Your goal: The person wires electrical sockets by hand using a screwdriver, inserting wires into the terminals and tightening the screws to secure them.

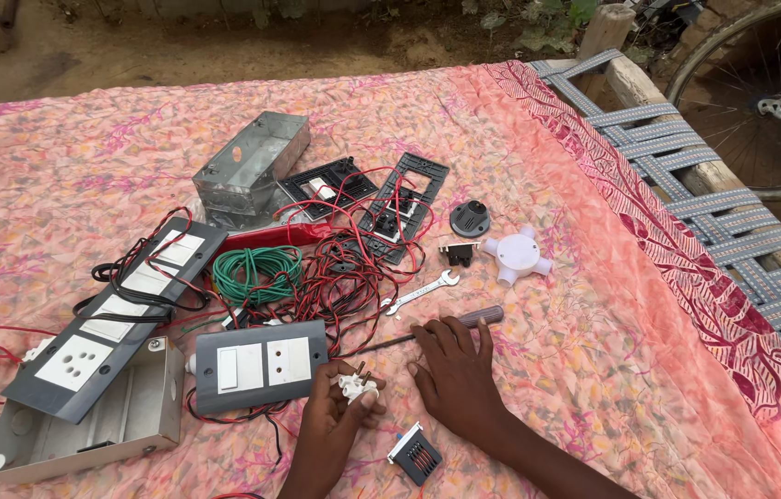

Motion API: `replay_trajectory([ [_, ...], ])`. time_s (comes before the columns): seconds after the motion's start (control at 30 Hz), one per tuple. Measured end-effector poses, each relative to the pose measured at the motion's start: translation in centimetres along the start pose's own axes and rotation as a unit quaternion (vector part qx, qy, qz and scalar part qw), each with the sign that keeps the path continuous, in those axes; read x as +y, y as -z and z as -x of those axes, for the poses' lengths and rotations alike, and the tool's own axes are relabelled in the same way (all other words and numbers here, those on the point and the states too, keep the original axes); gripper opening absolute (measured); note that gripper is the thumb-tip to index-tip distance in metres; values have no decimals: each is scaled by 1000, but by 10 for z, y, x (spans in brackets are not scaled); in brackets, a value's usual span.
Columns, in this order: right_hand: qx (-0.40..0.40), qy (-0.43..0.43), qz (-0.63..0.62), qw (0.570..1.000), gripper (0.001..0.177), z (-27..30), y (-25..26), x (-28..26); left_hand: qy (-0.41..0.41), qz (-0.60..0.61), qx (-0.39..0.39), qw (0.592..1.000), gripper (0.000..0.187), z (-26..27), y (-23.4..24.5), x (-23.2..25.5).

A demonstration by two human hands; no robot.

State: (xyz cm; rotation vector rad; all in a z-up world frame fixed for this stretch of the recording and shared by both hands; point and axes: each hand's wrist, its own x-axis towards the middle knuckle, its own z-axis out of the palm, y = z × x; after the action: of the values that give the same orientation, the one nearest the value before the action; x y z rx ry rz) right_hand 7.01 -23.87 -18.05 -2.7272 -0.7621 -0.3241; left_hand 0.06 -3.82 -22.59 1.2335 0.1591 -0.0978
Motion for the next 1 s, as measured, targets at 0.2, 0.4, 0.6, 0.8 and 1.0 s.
replay_trajectory([
  [0.2,10,25,3,1000,30,2,6,0,-55,29,25,998,36,-4,0,2],
  [0.4,49,-8,-117,992,10,-2,12,14,-48,8,31,998,38,-5,1,-2],
  [0.6,55,45,-143,987,17,2,7,12,-39,22,33,998,39,-7,2,-7],
  [0.8,46,44,-145,987,14,2,8,10,-42,11,21,999,39,-4,2,-1],
  [1.0,49,40,-151,986,13,-1,12,7,-42,-1,18,999,40,-3,1,1],
])
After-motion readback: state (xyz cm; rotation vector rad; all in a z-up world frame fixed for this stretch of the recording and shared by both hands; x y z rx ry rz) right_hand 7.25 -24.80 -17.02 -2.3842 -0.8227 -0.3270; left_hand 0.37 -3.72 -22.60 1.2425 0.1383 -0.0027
